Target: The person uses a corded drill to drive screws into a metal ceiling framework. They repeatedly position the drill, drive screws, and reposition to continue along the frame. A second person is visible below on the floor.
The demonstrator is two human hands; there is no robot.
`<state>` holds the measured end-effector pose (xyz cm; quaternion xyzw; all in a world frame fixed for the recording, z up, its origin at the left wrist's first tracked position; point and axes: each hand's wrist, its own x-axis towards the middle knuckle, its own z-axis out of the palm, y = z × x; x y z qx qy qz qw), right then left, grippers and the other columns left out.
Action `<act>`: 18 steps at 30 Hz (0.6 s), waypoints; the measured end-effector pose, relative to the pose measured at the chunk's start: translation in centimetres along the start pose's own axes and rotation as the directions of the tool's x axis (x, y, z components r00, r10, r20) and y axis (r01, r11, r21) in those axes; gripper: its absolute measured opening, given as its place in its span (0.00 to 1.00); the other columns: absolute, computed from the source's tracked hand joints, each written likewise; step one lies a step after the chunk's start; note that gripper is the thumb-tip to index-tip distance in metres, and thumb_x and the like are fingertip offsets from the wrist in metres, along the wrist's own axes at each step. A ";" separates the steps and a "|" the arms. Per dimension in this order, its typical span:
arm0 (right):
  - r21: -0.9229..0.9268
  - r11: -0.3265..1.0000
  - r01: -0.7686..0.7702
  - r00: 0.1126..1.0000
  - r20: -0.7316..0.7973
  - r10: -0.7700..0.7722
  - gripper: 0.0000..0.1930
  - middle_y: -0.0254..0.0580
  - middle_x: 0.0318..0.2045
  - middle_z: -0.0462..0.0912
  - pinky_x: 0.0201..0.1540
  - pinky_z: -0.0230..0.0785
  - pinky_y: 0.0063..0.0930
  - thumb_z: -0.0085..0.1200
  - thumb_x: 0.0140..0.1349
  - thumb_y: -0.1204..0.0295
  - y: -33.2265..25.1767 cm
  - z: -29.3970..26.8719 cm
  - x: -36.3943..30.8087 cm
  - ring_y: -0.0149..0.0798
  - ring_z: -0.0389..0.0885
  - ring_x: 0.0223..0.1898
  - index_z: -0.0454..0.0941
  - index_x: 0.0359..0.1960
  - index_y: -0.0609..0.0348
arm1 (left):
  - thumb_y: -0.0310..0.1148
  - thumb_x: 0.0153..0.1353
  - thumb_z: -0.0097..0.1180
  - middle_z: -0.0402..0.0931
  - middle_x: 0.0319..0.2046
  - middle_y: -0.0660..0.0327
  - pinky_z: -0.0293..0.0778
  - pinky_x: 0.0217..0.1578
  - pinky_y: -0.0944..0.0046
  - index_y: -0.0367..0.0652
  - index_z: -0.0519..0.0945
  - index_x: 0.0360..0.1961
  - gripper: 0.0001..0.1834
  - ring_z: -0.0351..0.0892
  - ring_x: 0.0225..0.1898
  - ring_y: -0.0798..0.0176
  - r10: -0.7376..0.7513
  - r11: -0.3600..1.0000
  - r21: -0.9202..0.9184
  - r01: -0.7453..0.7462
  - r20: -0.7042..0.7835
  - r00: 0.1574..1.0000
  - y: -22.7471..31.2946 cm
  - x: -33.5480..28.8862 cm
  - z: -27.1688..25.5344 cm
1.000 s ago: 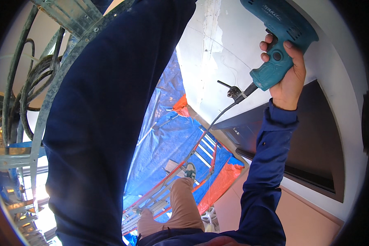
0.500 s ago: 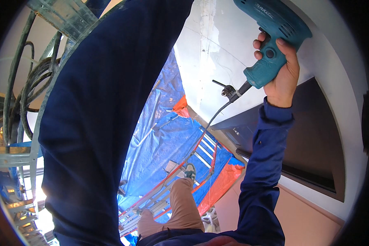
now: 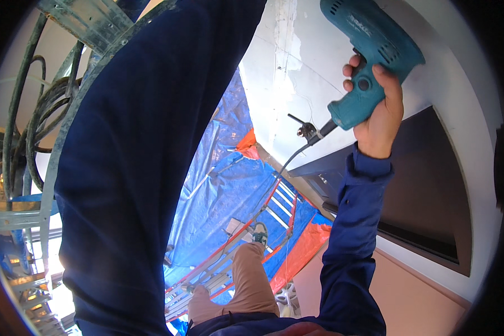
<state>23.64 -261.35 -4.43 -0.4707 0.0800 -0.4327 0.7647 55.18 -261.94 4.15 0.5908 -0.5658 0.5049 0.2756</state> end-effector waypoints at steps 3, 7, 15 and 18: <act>-0.033 0.999 -0.013 0.997 -0.070 0.011 0.21 0.47 0.38 0.82 0.37 0.73 0.31 0.59 0.62 0.67 0.0 -0.4 -2.9 0.40 0.82 0.37 0.74 0.53 0.64 | 0.30 0.66 0.50 0.78 0.55 0.40 0.67 0.62 0.42 0.37 0.81 0.56 0.20 0.76 0.58 0.36 -0.060 0.993 -0.099 0.064 0.049 0.997 0.0 -0.3 0.2; -0.053 0.998 -0.043 0.990 -0.140 0.036 0.25 0.48 0.41 0.81 0.37 0.72 0.31 0.60 0.62 0.67 0.1 -1.0 -8.2 0.39 0.80 0.39 0.71 0.58 0.64 | 0.31 0.65 0.47 0.77 0.58 0.41 0.64 0.64 0.40 0.35 0.79 0.59 0.23 0.73 0.63 0.39 0.063 0.962 0.266 -0.059 -0.007 0.998 1.7 -0.6 -0.2; -0.095 0.976 -0.196 0.961 -0.216 0.172 0.26 0.51 0.43 0.78 0.35 0.73 0.29 0.61 0.63 0.67 1.8 -2.5 -19.8 0.42 0.79 0.41 0.69 0.61 0.62 | 0.30 0.61 0.58 0.81 0.29 0.54 0.77 0.37 0.50 0.41 0.81 0.35 0.05 0.81 0.32 0.44 -0.108 0.987 -0.124 0.104 -0.024 0.994 8.6 -6.1 -9.5; -0.083 0.959 -0.273 0.940 -0.236 0.247 0.27 0.52 0.43 0.78 0.35 0.74 0.30 0.63 0.62 0.68 1.9 -2.6 -23.2 0.43 0.79 0.41 0.69 0.61 0.61 | 0.24 0.58 0.62 0.81 0.29 0.50 0.77 0.34 0.54 0.35 0.78 0.36 0.06 0.81 0.29 0.47 -0.587 0.557 -0.550 0.622 0.268 0.763 14.2 -10.8 -18.1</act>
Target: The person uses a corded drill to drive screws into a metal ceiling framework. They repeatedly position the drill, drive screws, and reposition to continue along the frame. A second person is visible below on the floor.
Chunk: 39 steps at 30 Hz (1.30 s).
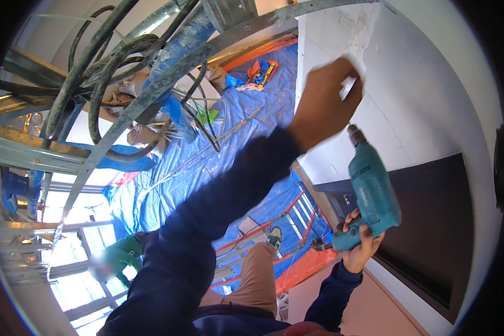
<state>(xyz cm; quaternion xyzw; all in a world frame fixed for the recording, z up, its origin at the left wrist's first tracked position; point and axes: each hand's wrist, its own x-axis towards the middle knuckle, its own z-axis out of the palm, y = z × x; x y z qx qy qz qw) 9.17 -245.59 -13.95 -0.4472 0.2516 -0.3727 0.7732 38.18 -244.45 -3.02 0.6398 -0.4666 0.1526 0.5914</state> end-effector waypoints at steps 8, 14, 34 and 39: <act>0.014 1.000 0.017 0.992 0.123 -0.019 0.29 0.56 0.45 0.77 0.36 0.75 0.34 0.61 0.61 0.71 -1.2 2.8 -4.1 0.47 0.80 0.42 0.65 0.64 0.60 | 0.29 0.68 0.45 0.77 0.32 0.57 0.75 0.36 0.66 0.32 0.79 0.37 0.12 0.76 0.29 0.65 -0.646 0.451 -0.727 0.518 0.134 0.751 7.4 -3.5 -16.3; 0.180 0.983 0.020 0.981 0.186 -0.054 0.31 0.58 0.44 0.80 0.39 0.77 0.36 0.57 0.58 0.79 -3.9 9.4 -4.0 0.46 0.82 0.41 0.64 0.65 0.67 | 0.30 0.66 0.43 0.69 0.19 0.62 0.64 0.29 0.66 0.34 0.79 0.26 0.16 0.68 0.25 0.69 -0.446 0.887 -0.033 0.462 0.205 0.871 8.7 2.7 -20.7; 0.112 0.983 0.145 0.927 0.332 -0.174 0.25 0.57 0.42 0.81 0.35 0.78 0.31 0.58 0.58 0.74 -6.1 15.7 -2.6 0.44 0.83 0.38 0.72 0.57 0.70 | 0.35 0.66 0.61 0.74 0.29 0.65 0.70 0.32 0.66 0.38 0.80 0.58 0.22 0.73 0.30 0.71 -0.312 0.900 0.404 0.167 0.325 0.893 2.3 7.7 -21.6; 0.125 0.983 0.134 0.931 0.324 -0.168 0.23 0.57 0.41 0.82 0.34 0.78 0.31 0.58 0.58 0.75 -5.9 16.5 -2.3 0.44 0.83 0.37 0.73 0.56 0.70 | 0.43 0.49 0.75 0.80 0.32 0.56 0.73 0.35 0.58 0.43 0.81 0.58 0.34 0.78 0.33 0.61 -0.427 0.862 0.451 0.232 0.400 0.811 2.4 8.0 -21.0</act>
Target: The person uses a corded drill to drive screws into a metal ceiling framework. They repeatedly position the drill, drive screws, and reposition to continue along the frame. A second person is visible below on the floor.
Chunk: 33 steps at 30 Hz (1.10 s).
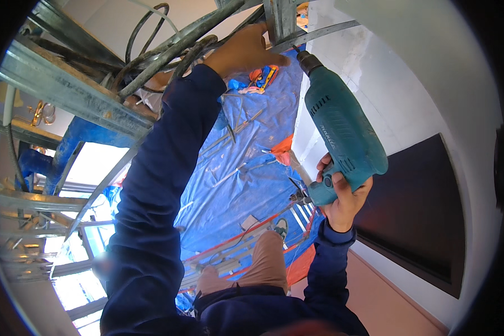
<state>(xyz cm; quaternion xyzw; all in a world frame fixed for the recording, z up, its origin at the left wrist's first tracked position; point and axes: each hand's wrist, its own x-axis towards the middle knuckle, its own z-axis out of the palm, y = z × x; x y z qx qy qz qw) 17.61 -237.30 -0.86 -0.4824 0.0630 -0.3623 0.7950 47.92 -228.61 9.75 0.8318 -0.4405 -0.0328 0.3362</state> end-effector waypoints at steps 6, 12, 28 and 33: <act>-0.012 1.000 0.023 1.000 -0.010 -0.023 0.22 0.56 0.40 0.82 0.34 0.78 0.30 0.58 0.58 0.75 0.0 0.1 0.4 0.43 0.83 0.36 0.74 0.54 0.72 | 0.26 0.62 0.67 0.67 0.27 0.74 0.60 0.29 0.68 0.41 0.82 0.55 0.19 0.63 0.28 0.76 0.020 0.982 -0.190 -0.003 0.086 0.996 -1.1 0.5 0.6; 0.003 1.000 0.014 1.000 -0.001 -0.014 0.23 0.56 0.41 0.82 0.34 0.78 0.30 0.58 0.58 0.75 0.2 0.3 0.2 0.43 0.83 0.37 0.73 0.56 0.71 | 0.25 0.62 0.66 0.65 0.25 0.75 0.60 0.30 0.68 0.41 0.83 0.53 0.17 0.62 0.28 0.77 -0.022 0.962 -0.269 0.057 0.131 0.991 -1.1 0.5 0.3; -0.019 0.999 0.033 0.999 -0.009 -0.033 0.24 0.57 0.43 0.80 0.34 0.77 0.31 0.59 0.61 0.73 1.0 0.6 -0.7 0.45 0.82 0.39 0.71 0.57 0.71 | 0.30 0.60 0.66 0.72 0.24 0.71 0.63 0.30 0.68 0.40 0.84 0.47 0.14 0.68 0.27 0.74 0.129 0.966 -0.228 -0.122 0.019 0.991 -1.6 0.2 0.6; 0.011 1.000 0.021 1.000 -0.012 -0.021 0.26 0.57 0.43 0.80 0.34 0.77 0.31 0.60 0.61 0.72 1.0 0.7 -0.8 0.45 0.82 0.40 0.70 0.59 0.71 | 0.20 0.58 0.54 0.78 0.29 0.64 0.73 0.30 0.64 0.37 0.81 0.45 0.13 0.77 0.30 0.69 0.053 0.916 -0.399 0.036 0.210 0.976 -2.0 1.1 0.6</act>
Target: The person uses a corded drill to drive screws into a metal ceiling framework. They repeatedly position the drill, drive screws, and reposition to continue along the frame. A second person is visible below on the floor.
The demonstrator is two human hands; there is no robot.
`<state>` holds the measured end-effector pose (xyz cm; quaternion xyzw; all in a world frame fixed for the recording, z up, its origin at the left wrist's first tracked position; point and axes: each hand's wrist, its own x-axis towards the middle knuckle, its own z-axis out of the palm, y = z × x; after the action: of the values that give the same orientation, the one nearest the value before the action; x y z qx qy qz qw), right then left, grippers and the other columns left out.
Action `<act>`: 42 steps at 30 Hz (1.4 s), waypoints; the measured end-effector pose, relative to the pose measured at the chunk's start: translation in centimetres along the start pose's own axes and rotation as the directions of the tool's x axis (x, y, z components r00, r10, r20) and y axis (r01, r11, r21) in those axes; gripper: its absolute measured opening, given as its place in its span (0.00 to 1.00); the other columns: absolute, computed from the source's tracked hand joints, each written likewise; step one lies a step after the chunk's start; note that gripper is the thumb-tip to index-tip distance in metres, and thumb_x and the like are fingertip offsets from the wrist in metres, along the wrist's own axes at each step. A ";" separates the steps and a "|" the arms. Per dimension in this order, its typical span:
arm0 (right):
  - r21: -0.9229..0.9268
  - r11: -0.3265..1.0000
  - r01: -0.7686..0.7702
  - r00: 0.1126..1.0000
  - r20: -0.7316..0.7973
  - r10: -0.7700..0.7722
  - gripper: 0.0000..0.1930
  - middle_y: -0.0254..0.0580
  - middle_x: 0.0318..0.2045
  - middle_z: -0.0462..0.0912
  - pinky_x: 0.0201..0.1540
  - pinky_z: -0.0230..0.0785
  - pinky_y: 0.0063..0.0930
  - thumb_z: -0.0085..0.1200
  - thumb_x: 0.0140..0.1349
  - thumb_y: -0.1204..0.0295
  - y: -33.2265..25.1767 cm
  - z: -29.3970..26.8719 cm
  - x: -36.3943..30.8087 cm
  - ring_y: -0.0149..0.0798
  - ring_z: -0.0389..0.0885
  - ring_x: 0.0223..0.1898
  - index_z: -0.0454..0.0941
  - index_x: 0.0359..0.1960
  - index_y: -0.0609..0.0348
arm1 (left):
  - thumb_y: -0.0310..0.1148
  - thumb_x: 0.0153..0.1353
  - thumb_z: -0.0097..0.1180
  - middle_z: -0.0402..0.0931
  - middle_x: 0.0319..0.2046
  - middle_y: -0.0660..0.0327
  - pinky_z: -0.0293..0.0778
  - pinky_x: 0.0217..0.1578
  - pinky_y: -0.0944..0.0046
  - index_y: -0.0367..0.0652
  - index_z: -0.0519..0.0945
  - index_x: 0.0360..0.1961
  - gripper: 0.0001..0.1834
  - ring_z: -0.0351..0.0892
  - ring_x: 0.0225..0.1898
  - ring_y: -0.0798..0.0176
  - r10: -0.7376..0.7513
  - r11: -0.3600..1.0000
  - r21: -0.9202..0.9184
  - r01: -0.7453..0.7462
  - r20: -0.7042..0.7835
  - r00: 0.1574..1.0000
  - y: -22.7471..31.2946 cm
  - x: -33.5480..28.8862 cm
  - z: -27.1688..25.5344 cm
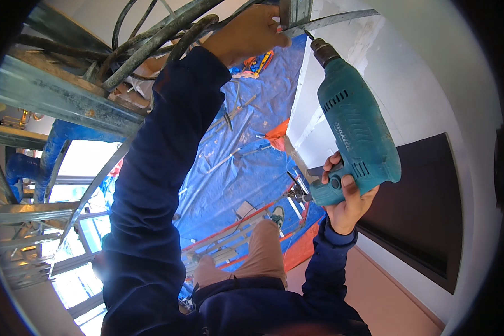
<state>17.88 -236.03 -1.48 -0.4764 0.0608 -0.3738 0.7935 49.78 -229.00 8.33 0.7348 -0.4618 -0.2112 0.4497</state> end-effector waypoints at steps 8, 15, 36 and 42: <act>-0.018 1.000 0.007 1.000 0.013 -0.007 0.26 0.58 0.43 0.80 0.34 0.77 0.31 0.59 0.61 0.73 0.0 0.1 -0.3 0.45 0.82 0.40 0.69 0.60 0.70 | 0.17 0.54 0.55 0.75 0.24 0.68 0.68 0.23 0.67 0.38 0.81 0.40 0.12 0.73 0.26 0.73 0.106 0.994 -0.020 -0.106 0.010 0.994 -0.7 0.6 -0.1; 0.037 0.999 -0.009 0.998 -0.059 0.011 0.25 0.58 0.41 0.81 0.33 0.78 0.32 0.56 0.57 0.79 -0.1 0.8 -0.4 0.44 0.83 0.37 0.71 0.58 0.73 | 0.16 0.53 0.55 0.73 0.20 0.68 0.66 0.19 0.66 0.38 0.80 0.37 0.11 0.72 0.20 0.71 0.042 0.995 -0.089 -0.042 -0.002 0.999 -1.1 0.8 0.1; -0.045 0.999 -0.002 1.000 0.001 0.002 0.28 0.57 0.43 0.79 0.35 0.77 0.31 0.60 0.62 0.71 -0.7 0.9 -0.2 0.45 0.82 0.40 0.68 0.63 0.69 | 0.26 0.60 0.60 0.71 0.19 0.71 0.63 0.19 0.67 0.38 0.80 0.34 0.03 0.68 0.20 0.75 0.013 0.999 -0.041 -0.009 0.095 0.995 -1.8 1.2 -0.8; 0.047 0.999 -0.013 0.998 -0.060 0.016 0.23 0.56 0.41 0.82 0.34 0.77 0.32 0.57 0.59 0.78 -0.4 0.8 -0.2 0.43 0.83 0.38 0.72 0.57 0.71 | 0.25 0.59 0.59 0.71 0.18 0.70 0.62 0.17 0.66 0.38 0.79 0.30 0.02 0.68 0.18 0.74 -0.064 0.995 -0.070 0.072 0.115 0.991 -1.6 1.1 -0.7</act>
<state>17.92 -235.42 -0.80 -0.4461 0.0794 -0.3836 0.8047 51.65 -229.36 7.41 0.7200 -0.4530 -0.2843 0.4423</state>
